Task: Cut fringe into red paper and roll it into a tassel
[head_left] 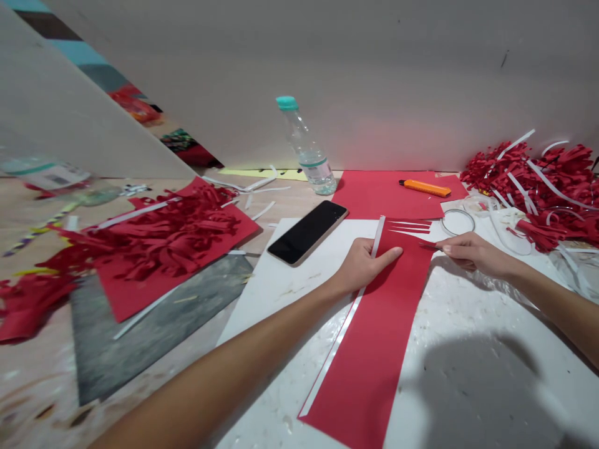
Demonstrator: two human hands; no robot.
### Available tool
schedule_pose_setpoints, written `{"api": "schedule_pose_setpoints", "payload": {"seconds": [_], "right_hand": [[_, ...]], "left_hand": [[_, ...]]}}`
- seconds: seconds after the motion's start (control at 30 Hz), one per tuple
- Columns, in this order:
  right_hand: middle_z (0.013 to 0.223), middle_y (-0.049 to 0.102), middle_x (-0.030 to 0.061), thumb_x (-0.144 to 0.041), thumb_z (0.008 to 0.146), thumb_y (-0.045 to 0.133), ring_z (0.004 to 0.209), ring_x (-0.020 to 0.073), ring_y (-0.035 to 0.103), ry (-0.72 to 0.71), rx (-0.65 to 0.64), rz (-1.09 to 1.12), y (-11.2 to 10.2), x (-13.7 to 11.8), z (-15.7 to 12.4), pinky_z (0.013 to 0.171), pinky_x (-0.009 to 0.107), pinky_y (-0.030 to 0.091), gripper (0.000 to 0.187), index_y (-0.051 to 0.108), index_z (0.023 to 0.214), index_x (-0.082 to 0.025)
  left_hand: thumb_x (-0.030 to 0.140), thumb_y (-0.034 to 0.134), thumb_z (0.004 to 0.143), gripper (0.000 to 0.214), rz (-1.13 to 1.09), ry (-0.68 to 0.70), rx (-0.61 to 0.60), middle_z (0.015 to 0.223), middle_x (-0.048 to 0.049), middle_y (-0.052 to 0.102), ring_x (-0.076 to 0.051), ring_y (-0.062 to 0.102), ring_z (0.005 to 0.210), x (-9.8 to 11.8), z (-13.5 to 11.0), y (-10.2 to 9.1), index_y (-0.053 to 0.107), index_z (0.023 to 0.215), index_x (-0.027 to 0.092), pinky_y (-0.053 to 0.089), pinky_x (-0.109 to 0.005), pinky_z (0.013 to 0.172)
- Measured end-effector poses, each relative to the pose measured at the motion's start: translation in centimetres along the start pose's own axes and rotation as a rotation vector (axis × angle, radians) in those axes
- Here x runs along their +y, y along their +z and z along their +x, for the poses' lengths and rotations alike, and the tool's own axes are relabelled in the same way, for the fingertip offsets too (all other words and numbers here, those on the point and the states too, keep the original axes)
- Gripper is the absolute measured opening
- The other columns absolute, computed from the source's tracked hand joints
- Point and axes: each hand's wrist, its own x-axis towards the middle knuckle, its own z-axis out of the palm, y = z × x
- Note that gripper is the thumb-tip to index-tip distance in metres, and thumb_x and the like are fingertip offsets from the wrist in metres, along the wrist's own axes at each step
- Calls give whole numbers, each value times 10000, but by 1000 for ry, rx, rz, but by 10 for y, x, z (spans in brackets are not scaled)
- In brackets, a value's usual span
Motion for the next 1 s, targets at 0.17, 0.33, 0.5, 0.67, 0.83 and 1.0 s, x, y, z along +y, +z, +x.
{"api": "schedule_pose_setpoints", "payload": {"seconds": [0.17, 0.33, 0.5, 0.67, 0.83, 1.0], "right_hand": [[509, 292, -78, -439, 864, 592, 454, 70, 207, -3, 2, -2, -1, 2, 1, 437, 253, 131, 345, 684, 919, -111], [503, 279, -78, -461, 880, 573, 448, 70, 202, -27, -47, -6, 1, 2, 3, 428, 250, 142, 345, 641, 811, -130], [505, 276, -75, -449, 879, 580, 437, 63, 200, -34, -43, 14, 3, 2, 4, 420, 247, 132, 354, 546, 683, -157], [498, 276, -75, -452, 865, 598, 432, 60, 206, -39, -33, 27, 2, 3, 5, 419, 244, 134, 405, 447, 608, -178], [510, 262, -80, -475, 872, 588, 441, 65, 193, -41, -44, 12, 2, 3, 5, 416, 241, 129, 364, 546, 701, -156], [529, 251, -78, -500, 879, 587, 452, 58, 190, -79, -57, 4, 5, 1, 5, 415, 236, 141, 458, 404, 603, -185]], "left_hand": [[511, 689, 754, 420, -10, 4, -11, 747, -112, 719, -213, 665, 680, 0, 0, 0, 686, 691, 96, 496, -261, 556], [501, 671, 765, 423, 32, 25, -36, 675, -95, 693, -190, 637, 617, 2, 0, 2, 663, 645, 95, 460, -245, 518], [503, 664, 763, 426, 31, 36, -40, 685, -96, 698, -193, 642, 625, 2, -1, 5, 671, 658, 91, 466, -242, 526], [505, 675, 755, 430, -1, 17, -46, 713, -105, 708, -200, 650, 645, 3, -1, 5, 682, 683, 81, 478, -244, 530], [493, 682, 758, 411, -44, 10, -66, 742, -102, 715, -196, 654, 662, 7, -3, 8, 693, 706, 85, 488, -239, 531], [476, 687, 767, 395, -76, 8, -96, 744, -97, 711, -178, 644, 655, 9, -4, 13, 699, 727, 84, 492, -230, 537]]}}
